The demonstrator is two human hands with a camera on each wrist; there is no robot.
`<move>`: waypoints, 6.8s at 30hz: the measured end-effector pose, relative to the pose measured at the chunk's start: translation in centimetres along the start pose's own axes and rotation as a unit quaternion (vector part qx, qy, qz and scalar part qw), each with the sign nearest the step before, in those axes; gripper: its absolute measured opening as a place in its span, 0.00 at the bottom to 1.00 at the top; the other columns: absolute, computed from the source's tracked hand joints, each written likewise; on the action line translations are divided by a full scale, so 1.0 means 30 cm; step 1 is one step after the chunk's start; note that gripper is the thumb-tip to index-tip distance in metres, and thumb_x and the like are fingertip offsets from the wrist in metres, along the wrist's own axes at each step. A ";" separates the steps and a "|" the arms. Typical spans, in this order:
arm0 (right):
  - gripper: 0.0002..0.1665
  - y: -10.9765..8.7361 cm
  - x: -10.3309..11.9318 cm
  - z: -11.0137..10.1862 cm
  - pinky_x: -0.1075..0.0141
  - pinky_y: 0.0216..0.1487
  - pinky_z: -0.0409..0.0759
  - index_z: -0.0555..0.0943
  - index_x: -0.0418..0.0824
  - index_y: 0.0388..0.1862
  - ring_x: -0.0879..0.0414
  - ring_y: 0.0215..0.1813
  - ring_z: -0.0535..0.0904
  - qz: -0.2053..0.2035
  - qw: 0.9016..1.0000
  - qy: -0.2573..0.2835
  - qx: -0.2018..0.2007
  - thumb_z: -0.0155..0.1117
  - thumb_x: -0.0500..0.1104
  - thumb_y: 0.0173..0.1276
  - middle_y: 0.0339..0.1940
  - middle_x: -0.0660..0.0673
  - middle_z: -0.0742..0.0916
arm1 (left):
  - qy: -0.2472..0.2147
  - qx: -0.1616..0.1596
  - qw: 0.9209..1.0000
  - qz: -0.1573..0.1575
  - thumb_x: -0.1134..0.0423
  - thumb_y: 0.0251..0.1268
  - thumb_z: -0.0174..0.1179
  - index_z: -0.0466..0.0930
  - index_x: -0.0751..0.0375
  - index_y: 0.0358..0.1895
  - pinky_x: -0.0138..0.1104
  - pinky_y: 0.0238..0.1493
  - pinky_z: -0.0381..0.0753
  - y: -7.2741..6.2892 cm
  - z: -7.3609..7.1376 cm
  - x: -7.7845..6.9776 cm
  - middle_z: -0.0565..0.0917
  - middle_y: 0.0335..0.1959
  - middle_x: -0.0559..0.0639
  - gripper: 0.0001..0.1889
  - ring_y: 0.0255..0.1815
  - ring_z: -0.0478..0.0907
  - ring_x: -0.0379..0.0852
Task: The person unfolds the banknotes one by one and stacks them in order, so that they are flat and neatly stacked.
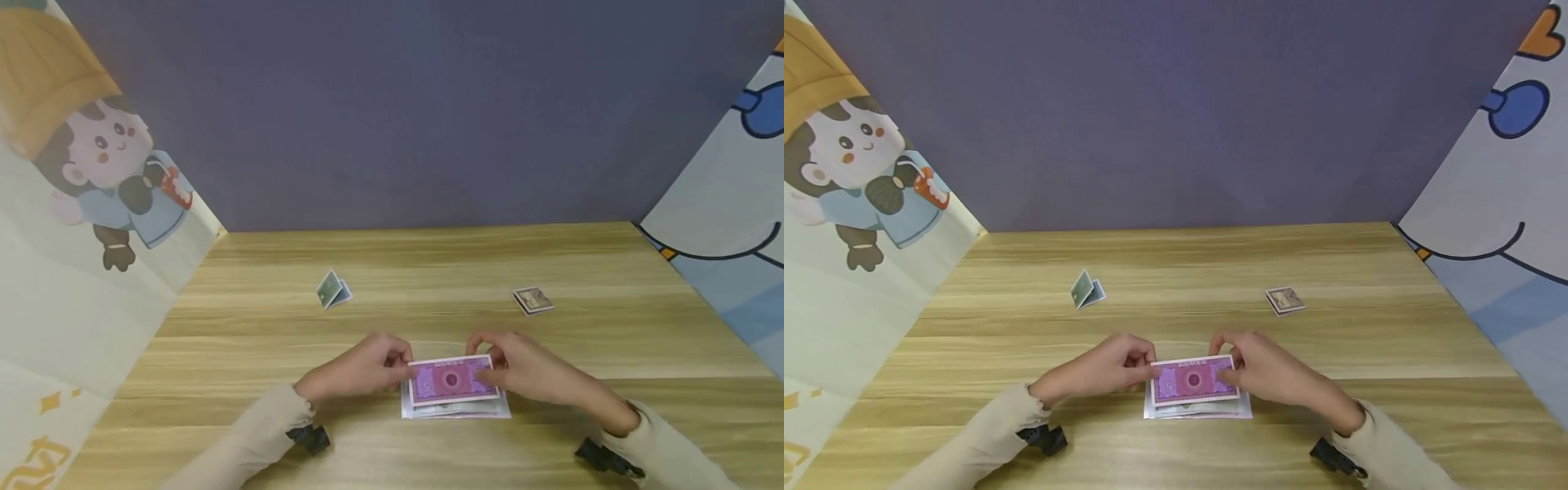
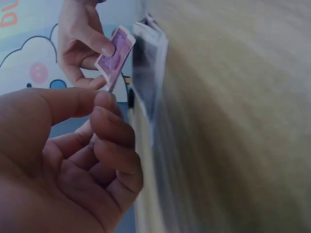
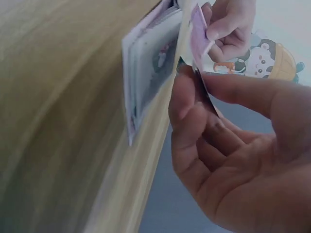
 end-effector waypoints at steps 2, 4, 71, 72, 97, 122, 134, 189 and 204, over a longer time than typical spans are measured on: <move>0.15 0.000 -0.011 0.013 0.72 0.15 0.66 0.78 0.45 0.47 0.67 0.16 0.66 0.001 1.000 -0.025 0.010 0.69 0.35 0.64 0.17 0.55 0.79 | 0.019 0.013 1.000 0.006 0.64 0.69 0.62 0.81 0.58 0.29 0.24 0.17 0.69 0.003 0.016 0.007 0.76 0.15 0.43 0.08 0.14 0.67 0.32; 0.14 0.001 -0.020 0.024 0.71 0.15 0.68 0.79 0.45 0.48 0.67 0.16 0.67 -0.002 0.999 -0.051 0.018 0.70 0.37 0.64 0.17 0.57 0.78 | 0.037 0.020 0.999 0.011 0.64 0.68 0.63 0.81 0.57 0.28 0.24 0.18 0.69 0.003 0.026 0.013 0.75 0.14 0.41 0.08 0.14 0.67 0.32; 0.38 -0.013 0.036 0.107 0.66 0.34 0.79 0.77 0.46 0.65 0.62 0.37 0.81 -0.047 0.960 -0.274 -0.016 0.70 0.63 0.61 0.40 0.51 0.87 | 0.138 0.026 0.990 -0.013 0.62 0.68 0.63 0.77 0.50 0.46 0.27 0.21 0.71 -0.003 0.042 0.005 0.74 0.19 0.40 0.08 0.17 0.67 0.33; 0.38 -0.014 0.035 0.104 0.65 0.35 0.80 0.77 0.46 0.65 0.62 0.38 0.81 -0.048 0.961 -0.274 -0.016 0.69 0.64 0.61 0.41 0.51 0.87 | 0.140 0.024 0.990 -0.013 0.62 0.68 0.63 0.77 0.50 0.46 0.27 0.21 0.70 -0.001 0.042 0.002 0.74 0.19 0.40 0.07 0.17 0.67 0.33; 0.08 0.077 0.138 -0.062 0.73 0.15 0.67 0.84 0.40 0.43 0.71 0.14 0.65 -0.069 0.955 -0.254 -0.139 0.65 0.43 0.71 0.14 0.62 0.74 | 0.120 -0.082 0.989 0.021 0.61 0.74 0.57 0.80 0.54 0.43 0.28 0.21 0.68 -0.057 -0.125 -0.016 0.71 0.18 0.39 0.04 0.18 0.64 0.33; 0.18 0.693 0.238 0.049 0.62 0.43 0.80 0.81 0.35 0.50 0.54 0.41 0.82 -0.039 0.990 -0.113 -0.073 0.64 0.47 0.71 0.39 0.44 0.87 | 0.137 -0.272 0.949 -0.075 0.69 0.67 0.62 0.77 0.72 0.49 0.46 0.46 0.82 -0.167 -0.605 0.281 0.82 0.45 0.63 0.11 0.40 0.80 0.54; 0.29 0.881 0.222 0.195 0.58 0.58 0.77 0.74 0.29 0.62 0.45 0.55 0.81 0.032 0.992 -0.120 -0.007 0.64 0.44 0.67 0.56 0.35 0.84 | 0.154 -0.193 0.955 -0.162 0.64 0.57 0.71 0.70 0.75 0.60 0.48 0.50 0.79 -0.124 -0.596 0.390 0.74 0.54 0.72 0.30 0.48 0.77 0.61; 0.03 0.748 0.250 0.066 0.69 0.28 0.78 0.80 0.35 0.35 0.56 0.31 0.78 -0.058 0.998 -0.030 -0.025 0.64 0.35 0.69 0.33 0.43 0.84 | 0.013 -0.210 0.975 -0.078 0.72 0.68 0.60 0.80 0.69 0.42 0.43 0.29 0.86 -0.047 -0.457 0.201 0.85 0.33 0.60 0.04 0.26 0.83 0.49; 0.10 0.394 0.225 -0.008 0.67 0.28 0.81 0.79 0.35 0.42 0.52 0.29 0.82 -0.082 0.992 0.041 -0.092 0.70 0.35 0.65 0.28 0.45 0.86 | -0.047 -0.196 0.979 -0.008 0.71 0.69 0.61 0.81 0.65 0.43 0.52 0.32 0.84 -0.053 -0.302 -0.004 0.84 0.35 0.56 0.03 0.27 0.82 0.52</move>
Point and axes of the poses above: each hand's wrist, its own y-axis towards the middle knuckle, its own z-axis out of the palm, x = y × z, the point moved 7 cm from there along y, towards the middle knuckle
